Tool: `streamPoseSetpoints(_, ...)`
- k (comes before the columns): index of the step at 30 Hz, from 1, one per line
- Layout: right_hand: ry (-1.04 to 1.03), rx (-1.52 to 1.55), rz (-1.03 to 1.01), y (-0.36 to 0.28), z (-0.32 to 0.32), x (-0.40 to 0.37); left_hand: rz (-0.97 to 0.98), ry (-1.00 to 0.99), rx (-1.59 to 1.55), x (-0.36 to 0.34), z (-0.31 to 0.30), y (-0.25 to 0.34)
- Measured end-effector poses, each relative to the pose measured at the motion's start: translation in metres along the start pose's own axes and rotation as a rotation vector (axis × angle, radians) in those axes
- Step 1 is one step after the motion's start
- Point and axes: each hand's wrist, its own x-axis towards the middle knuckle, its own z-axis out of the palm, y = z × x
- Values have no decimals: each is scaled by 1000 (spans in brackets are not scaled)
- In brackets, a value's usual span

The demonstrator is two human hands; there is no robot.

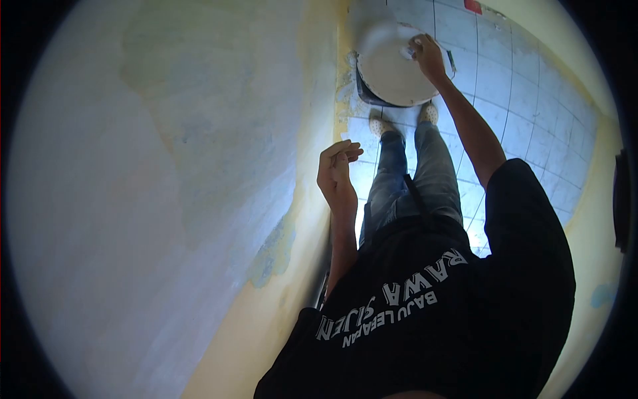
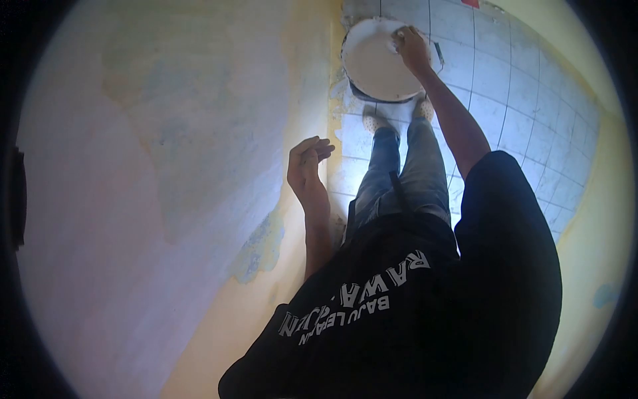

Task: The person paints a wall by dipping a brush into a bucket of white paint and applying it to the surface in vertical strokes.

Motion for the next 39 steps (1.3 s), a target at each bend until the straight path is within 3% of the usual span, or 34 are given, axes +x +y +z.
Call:
streamPoseSetpoints(3, 10, 217, 124, -1, -10, 1, 14, 7, -1, 0, 2, 4)
streamPoseSetpoints(12, -37, -117, 11, 58, 36, -12, -66, 70, 8, -16, 0, -17)
streamPoseSetpoints(15, -226, -152, 40, 51, 34, -17, -76, 114, 13, -20, -1, -20)
streamPoseSetpoints(18, -201, -367, -126, 41, 27, -13, -107, 182, -8, -22, 4, -17)
streamPoseSetpoints(21, -166, -273, -221, 48, 28, 0, -112, 223, -39, -22, 7, -20)
streamPoseSetpoints(25, -365, -320, -229, 59, 30, 22, -139, 266, -69, -24, 22, -20)
streamPoseSetpoints(29, -390, -389, -395, 61, 31, 32, -145, 310, -84, -22, 36, -22)
streamPoseSetpoints(35, -494, -421, -245, 36, 13, 41, -144, 399, -160, -26, 73, -17)
streamPoseSetpoints(39, -405, -350, -254, 17, -6, 40, -110, 450, -212, -29, 95, -10)
